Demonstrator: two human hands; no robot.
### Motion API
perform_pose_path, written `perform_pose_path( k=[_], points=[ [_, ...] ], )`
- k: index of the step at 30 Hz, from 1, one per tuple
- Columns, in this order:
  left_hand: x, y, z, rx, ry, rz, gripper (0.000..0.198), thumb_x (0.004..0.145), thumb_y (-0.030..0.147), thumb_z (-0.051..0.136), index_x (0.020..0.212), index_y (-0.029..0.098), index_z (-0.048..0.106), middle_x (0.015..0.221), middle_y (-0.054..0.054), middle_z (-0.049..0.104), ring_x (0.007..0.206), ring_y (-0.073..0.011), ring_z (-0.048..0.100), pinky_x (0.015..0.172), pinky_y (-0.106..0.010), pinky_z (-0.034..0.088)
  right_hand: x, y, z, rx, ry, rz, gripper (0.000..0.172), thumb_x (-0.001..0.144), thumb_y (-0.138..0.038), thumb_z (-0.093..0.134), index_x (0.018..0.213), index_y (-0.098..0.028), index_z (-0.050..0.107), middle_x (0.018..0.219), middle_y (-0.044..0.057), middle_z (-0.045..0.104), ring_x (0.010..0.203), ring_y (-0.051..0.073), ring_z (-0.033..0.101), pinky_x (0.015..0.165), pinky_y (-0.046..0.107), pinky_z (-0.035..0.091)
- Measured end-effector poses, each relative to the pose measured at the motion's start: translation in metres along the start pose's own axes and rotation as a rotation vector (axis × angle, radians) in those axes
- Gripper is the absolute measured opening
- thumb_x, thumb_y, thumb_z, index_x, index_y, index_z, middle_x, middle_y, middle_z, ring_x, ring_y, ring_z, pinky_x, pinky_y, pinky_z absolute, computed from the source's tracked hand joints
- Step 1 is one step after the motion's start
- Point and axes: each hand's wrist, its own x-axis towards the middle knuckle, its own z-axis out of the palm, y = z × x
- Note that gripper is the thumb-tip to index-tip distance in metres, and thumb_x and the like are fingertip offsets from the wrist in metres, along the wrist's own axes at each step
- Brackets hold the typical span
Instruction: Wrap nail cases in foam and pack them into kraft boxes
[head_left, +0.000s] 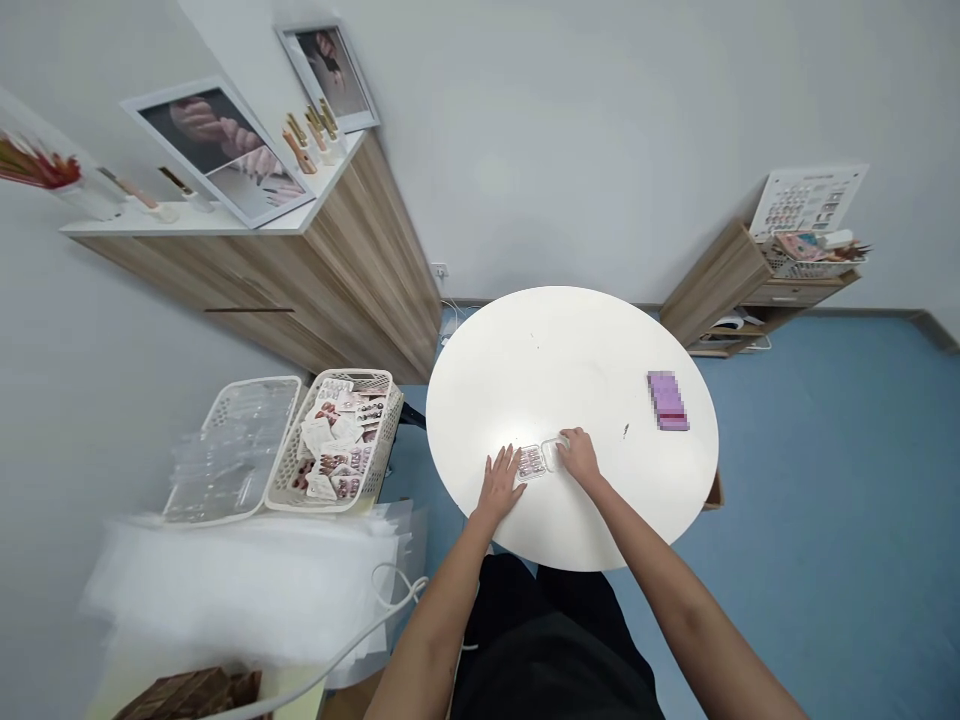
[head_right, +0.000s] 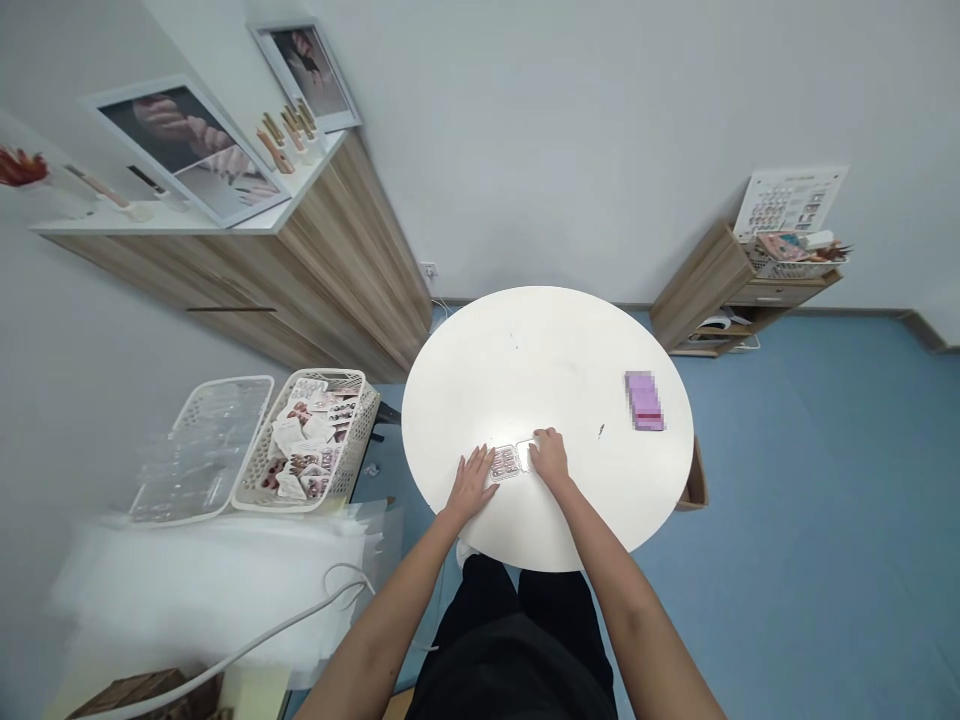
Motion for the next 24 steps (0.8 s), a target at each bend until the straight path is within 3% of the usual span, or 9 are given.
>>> perform_pose_path(
  k=[4,9,14,18,21,24],
  points=[
    [0.001,-0.001,0.0,0.0,0.032,0.026,0.062,0.093,0.029,0.043,0.151,0.018,0.024,0.151,-0.013,0.04,0.143,-0.0268,0.032,0.116,-0.055,0.021,-0.015,0.026,0.001,0.198,-0.003,0.273,0.033,0.078,-0.027,0.052,0.108,-0.019,0.064,0.091,0.007,0.064,0.08,0.021,0.061,0.069,0.031,0.047],
    [-0.003,0.008,0.0,-0.006,0.07,0.012,0.061,0.093,0.032,0.044,0.15,0.017,0.027,0.146,-0.014,0.047,0.138,-0.0279,0.039,0.116,-0.057,0.019,-0.011,0.018,-0.009,0.293,-0.056,0.32,0.023,0.079,-0.027,0.047,0.089,-0.02,0.067,0.08,0.004,0.066,0.074,0.019,0.062,0.064,0.028,0.047],
    [-0.017,0.027,0.002,-0.017,0.147,-0.043,0.066,0.094,0.039,0.044,0.151,0.015,0.022,0.14,-0.016,0.051,0.134,-0.0302,0.042,0.117,-0.06,0.013,-0.016,-0.019,-0.018,0.218,0.028,0.105,0.02,0.082,-0.023,0.052,0.09,-0.019,0.069,0.101,0.008,0.068,0.095,0.021,0.061,0.084,0.031,0.047],
    [-0.029,0.037,0.006,-0.065,0.165,-0.07,0.07,0.095,0.04,0.041,0.153,0.013,0.012,0.137,-0.016,0.053,0.129,-0.0282,0.047,0.116,-0.059,0.016,-0.047,-0.043,-0.005,0.108,-0.053,-0.096,0.026,0.088,-0.02,0.049,0.107,-0.023,0.067,0.106,0.006,0.069,0.098,0.021,0.061,0.084,0.032,0.049],
    [-0.037,0.038,0.006,-0.074,0.155,-0.069,0.07,0.096,0.036,0.039,0.154,0.014,0.007,0.142,-0.017,0.049,0.132,-0.0273,0.044,0.116,-0.056,0.021,-0.073,-0.041,0.013,-0.04,-0.034,-0.298,0.037,0.09,-0.012,0.042,0.116,-0.022,0.065,0.117,0.008,0.068,0.11,0.023,0.058,0.09,0.036,0.049],
    [-0.044,0.036,0.004,-0.022,0.104,-0.002,0.066,0.095,0.029,0.037,0.154,0.019,0.01,0.154,-0.014,0.035,0.141,-0.0271,0.033,0.117,-0.055,0.019,-0.092,-0.025,0.029,-0.178,-0.005,-0.438,0.049,0.088,-0.006,0.039,0.13,-0.021,0.058,0.133,0.009,0.06,0.124,0.025,0.051,0.103,0.044,0.042]
  ],
)
